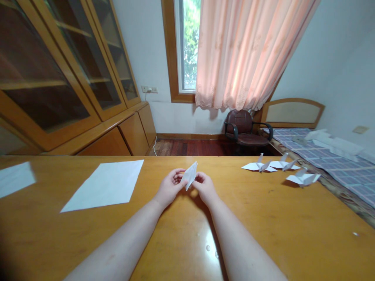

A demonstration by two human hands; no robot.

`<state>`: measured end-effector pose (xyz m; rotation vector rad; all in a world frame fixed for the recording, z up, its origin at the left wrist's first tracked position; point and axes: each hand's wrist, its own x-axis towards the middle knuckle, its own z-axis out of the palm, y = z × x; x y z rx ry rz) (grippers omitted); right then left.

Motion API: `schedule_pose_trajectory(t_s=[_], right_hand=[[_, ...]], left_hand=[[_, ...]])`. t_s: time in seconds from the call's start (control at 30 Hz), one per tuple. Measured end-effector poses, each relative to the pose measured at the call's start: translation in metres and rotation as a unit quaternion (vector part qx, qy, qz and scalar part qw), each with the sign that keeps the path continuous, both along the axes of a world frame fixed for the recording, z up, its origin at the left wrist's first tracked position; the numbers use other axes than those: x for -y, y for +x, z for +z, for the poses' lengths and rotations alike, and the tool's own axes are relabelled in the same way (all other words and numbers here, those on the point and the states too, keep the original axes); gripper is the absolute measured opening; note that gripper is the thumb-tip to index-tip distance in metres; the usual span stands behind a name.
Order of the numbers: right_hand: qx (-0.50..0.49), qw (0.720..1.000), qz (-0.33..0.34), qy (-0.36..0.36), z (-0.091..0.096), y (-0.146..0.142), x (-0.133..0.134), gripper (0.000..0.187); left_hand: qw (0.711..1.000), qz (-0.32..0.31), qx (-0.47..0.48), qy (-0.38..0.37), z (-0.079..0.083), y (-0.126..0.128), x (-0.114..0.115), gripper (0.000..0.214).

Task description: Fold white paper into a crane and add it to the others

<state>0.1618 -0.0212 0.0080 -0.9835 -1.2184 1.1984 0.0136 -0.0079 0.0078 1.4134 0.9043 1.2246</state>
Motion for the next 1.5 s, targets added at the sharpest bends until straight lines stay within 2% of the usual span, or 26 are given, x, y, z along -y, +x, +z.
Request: schedule_pose_trajectory(t_s=[0.1,0.2,0.33,0.43,0.57,0.77,1.1,1.23,1.33,1.5], right_hand=[[-0.021,0.999,-0.021,-0.014,-0.003,0.0,-0.002,0.02],[-0.038,0.998,-0.054,-0.004,-0.003,-0.001,-0.003,0.023],[-0.003,0.999,-0.036,0.005,-0.001,0.001,-0.001,0.018],[0.008,1.0,-0.011,0.007,-0.001,0.001,0.0,0.023],[0.014,1.0,-0.027,0.008,-0.006,0.0,-0.003,0.027],[-0.006,1.0,-0.021,-0.01,-0.011,-0.001,-0.007,0.034],[0.0,1.0,0.024,-0.017,-0.01,-0.003,-0.003,0.036],[-0.016,0.999,0.038,-0.015,-0.011,-0.005,-0.003,0.049],[-0.02,1.0,0.007,-0.013,-0.013,-0.004,-0.006,0.046],[-0.035,0.998,-0.057,-0.019,-0.011,-0.002,-0.008,0.046]], left_hand=[[0.998,-0.056,0.013,-0.038,-0.001,0.001,0.0,0.035],[0.996,-0.073,0.0,-0.05,-0.001,0.0,0.0,0.031],[0.996,-0.059,-0.025,-0.057,-0.001,-0.001,-0.001,0.03],[0.997,-0.037,-0.045,-0.058,-0.002,-0.002,-0.002,0.032],[0.996,-0.026,-0.07,-0.051,-0.002,-0.002,-0.001,0.032],[0.997,-0.041,-0.05,-0.051,-0.001,-0.003,-0.001,0.032],[0.995,0.001,-0.069,-0.069,-0.002,-0.006,-0.004,0.042],[0.996,0.016,0.012,-0.084,-0.002,-0.003,-0.004,0.037],[0.992,0.001,0.087,-0.091,-0.003,0.0,-0.004,0.057],[0.993,-0.011,0.07,-0.09,-0.004,0.001,-0.002,0.057]])
